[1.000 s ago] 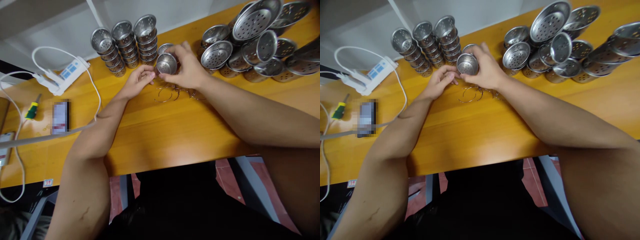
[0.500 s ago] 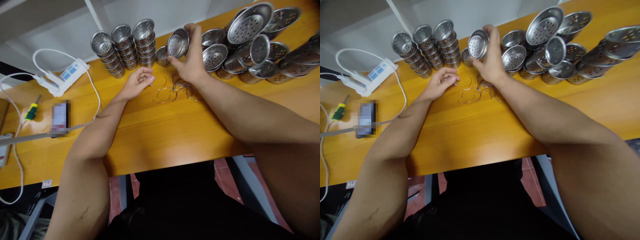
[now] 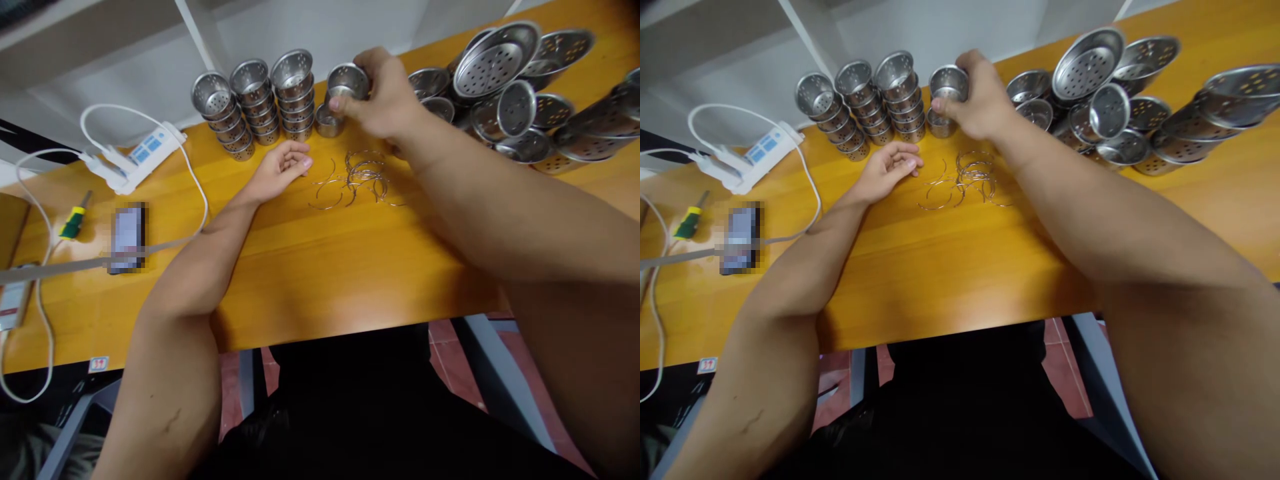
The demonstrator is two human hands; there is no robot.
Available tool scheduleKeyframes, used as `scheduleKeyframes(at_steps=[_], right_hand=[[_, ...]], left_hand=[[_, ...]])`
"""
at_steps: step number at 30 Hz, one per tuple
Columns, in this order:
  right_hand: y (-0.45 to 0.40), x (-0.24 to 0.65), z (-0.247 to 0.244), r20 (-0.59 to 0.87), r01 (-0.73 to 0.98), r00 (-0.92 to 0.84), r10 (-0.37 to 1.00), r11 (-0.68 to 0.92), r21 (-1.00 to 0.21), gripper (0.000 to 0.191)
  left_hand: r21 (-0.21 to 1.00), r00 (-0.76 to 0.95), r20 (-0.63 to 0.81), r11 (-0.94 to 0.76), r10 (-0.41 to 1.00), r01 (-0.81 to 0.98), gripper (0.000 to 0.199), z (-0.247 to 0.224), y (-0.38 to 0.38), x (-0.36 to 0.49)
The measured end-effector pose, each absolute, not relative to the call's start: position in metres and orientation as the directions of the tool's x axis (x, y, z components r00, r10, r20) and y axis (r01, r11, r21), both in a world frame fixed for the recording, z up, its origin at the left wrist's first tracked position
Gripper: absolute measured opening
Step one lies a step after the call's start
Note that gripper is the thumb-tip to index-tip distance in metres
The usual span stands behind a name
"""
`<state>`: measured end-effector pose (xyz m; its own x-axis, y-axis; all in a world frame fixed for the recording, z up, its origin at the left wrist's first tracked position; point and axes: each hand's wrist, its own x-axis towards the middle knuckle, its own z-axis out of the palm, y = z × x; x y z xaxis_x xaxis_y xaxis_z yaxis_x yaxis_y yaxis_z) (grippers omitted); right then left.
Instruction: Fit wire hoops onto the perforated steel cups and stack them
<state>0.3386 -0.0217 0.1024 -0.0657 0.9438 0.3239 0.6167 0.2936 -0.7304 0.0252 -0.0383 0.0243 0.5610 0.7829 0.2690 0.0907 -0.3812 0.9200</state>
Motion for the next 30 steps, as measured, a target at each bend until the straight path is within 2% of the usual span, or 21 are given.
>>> scheduleKeyframes(at_steps=[3, 8, 21, 26, 27, 28, 30], right_hand=[[-0.026, 0.324, 0.124, 0.211, 0.676, 0.018, 0.977, 0.144, -0.723, 0.076], [-0.034, 0.307, 0.137, 0.128, 0.721, 0.054, 0.990, 0.050, -0.691, 0.081], [-0.042, 0.305, 0.136, 0.084, 0.769, 0.009, 0.996, 0.046, -0.637, 0.079], [-0.051, 0.315, 0.159, 0.083, 0.764, 0.028, 0.996, 0.032, -0.644, 0.100], [-0.056, 0.323, 0.169, 0.102, 0.763, 0.038, 0.994, 0.037, -0.645, 0.097], [-0.062, 0.332, 0.179, 0.141, 0.765, 0.062, 0.988, 0.044, -0.642, 0.083], [-0.075, 0.354, 0.200, 0.206, 0.799, -0.008, 0.979, 0.130, -0.588, 0.058]], left_hand=[[0.926, 0.548, 0.258, -0.366, 0.796, 0.096, 0.053, 0.027, -0.041, 0.027], [0.943, 0.519, 0.223, -0.317, 0.825, 0.100, 0.049, 0.031, -0.045, 0.033], [0.931, 0.537, 0.251, -0.353, 0.805, 0.094, 0.046, 0.026, -0.042, 0.032], [0.926, 0.544, 0.261, -0.366, 0.798, 0.093, 0.048, 0.027, -0.043, 0.031], [0.927, 0.545, 0.259, -0.364, 0.797, 0.093, 0.049, 0.027, -0.043, 0.031], [0.928, 0.546, 0.254, -0.360, 0.798, 0.094, 0.051, 0.028, -0.044, 0.032], [0.935, 0.542, 0.237, -0.341, 0.806, 0.099, 0.053, 0.029, -0.044, 0.033]])
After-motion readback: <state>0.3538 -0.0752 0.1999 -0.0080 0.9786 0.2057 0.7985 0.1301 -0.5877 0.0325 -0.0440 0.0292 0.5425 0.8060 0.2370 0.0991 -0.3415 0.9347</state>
